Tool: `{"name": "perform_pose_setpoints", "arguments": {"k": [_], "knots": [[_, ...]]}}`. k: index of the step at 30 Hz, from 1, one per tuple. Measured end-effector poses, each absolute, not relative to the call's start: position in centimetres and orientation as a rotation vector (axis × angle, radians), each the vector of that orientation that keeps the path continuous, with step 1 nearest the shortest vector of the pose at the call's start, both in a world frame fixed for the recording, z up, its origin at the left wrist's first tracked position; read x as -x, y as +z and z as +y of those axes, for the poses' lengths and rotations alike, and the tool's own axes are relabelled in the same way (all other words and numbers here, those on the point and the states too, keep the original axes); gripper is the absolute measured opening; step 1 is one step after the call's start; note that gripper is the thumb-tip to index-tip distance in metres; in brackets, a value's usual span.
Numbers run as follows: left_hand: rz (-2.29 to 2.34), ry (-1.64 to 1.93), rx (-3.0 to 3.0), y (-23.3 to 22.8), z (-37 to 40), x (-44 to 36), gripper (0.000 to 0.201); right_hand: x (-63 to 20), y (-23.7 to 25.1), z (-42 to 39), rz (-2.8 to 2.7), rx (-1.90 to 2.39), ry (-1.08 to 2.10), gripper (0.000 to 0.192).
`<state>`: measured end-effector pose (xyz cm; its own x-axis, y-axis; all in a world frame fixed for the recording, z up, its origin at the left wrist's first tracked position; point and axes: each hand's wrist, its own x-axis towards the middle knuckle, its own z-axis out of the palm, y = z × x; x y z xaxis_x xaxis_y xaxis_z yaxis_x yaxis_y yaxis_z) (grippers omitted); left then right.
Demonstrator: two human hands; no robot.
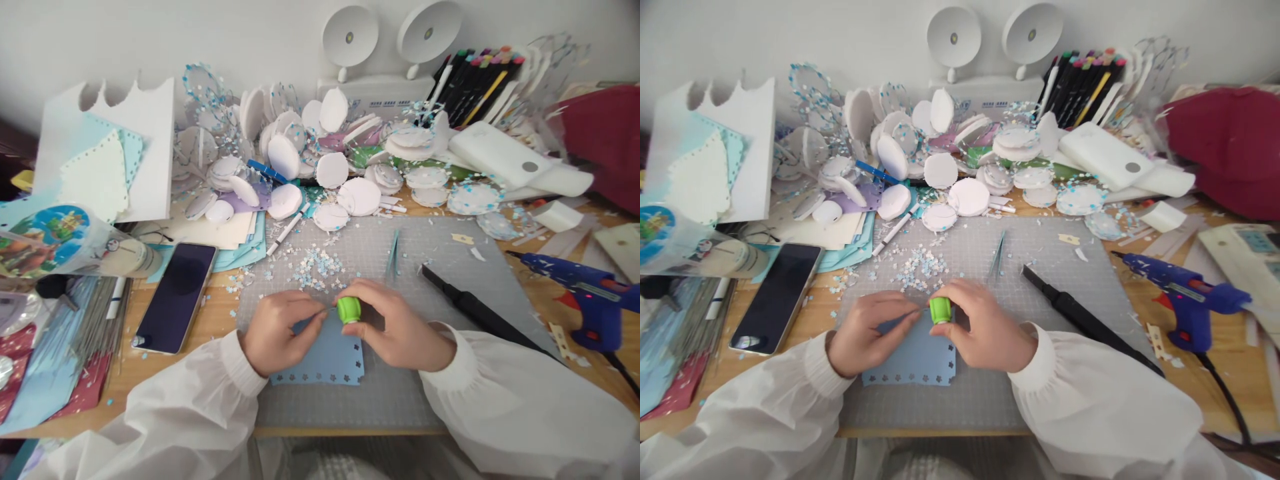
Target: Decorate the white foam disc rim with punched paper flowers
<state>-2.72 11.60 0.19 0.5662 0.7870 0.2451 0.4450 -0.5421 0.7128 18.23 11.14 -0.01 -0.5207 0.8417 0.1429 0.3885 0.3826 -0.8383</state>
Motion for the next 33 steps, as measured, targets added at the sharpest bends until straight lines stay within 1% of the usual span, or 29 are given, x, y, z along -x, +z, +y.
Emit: {"name": "perform_pose_setpoints", "arguments": {"k": [4, 7, 9, 12, 14, 17, 21, 28, 33], "knots": [[0.977, 0.671, -2.232, 0.5, 11.9, 2.8, 0.021, -18.3, -0.1, 11.2, -2.141, 1.046, 0.934, 0.015], [1.019, 0.566, -2.335, 1.7, 12.1, 2.7, 0.022, -18.2, -0.2, 11.2, -2.174, 1.053, 0.869, 0.014], [1.069, 0.498, -2.445, 2.7, 12.2, 2.4, 0.029, -18.1, -0.2, 11.2, -2.193, 1.042, 0.824, 0.014], [1.126, 0.357, -2.608, 3.8, 12.3, 1.5, 0.051, -18.1, -0.4, 11.1, -2.217, 1.013, 0.757, 0.016], [1.110, 0.253, -2.707, 4.0, 12.4, 0.7, 0.059, -18.0, -0.6, 11.0, -2.227, 0.993, 0.733, 0.016], [1.055, 0.155, -2.810, 3.9, 12.8, -0.2, 0.056, -18.1, -0.8, 11.0, -2.230, 0.958, 0.700, 0.016], [1.006, 0.127, -2.847, 3.9, 13.2, -0.5, 0.050, -18.3, -0.8, 11.2, -2.215, 0.910, 0.656, 0.016], [0.882, 0.122, -2.877, 4.0, 13.2, -0.3, 0.051, -18.4, -0.9, 11.0, -2.196, 0.866, 0.693, 0.013], [0.848, 0.121, -2.844, 3.9, 13.2, -0.2, 0.048, -18.1, -1.1, 10.6, -2.178, 0.834, 0.638, 0.014]]}}
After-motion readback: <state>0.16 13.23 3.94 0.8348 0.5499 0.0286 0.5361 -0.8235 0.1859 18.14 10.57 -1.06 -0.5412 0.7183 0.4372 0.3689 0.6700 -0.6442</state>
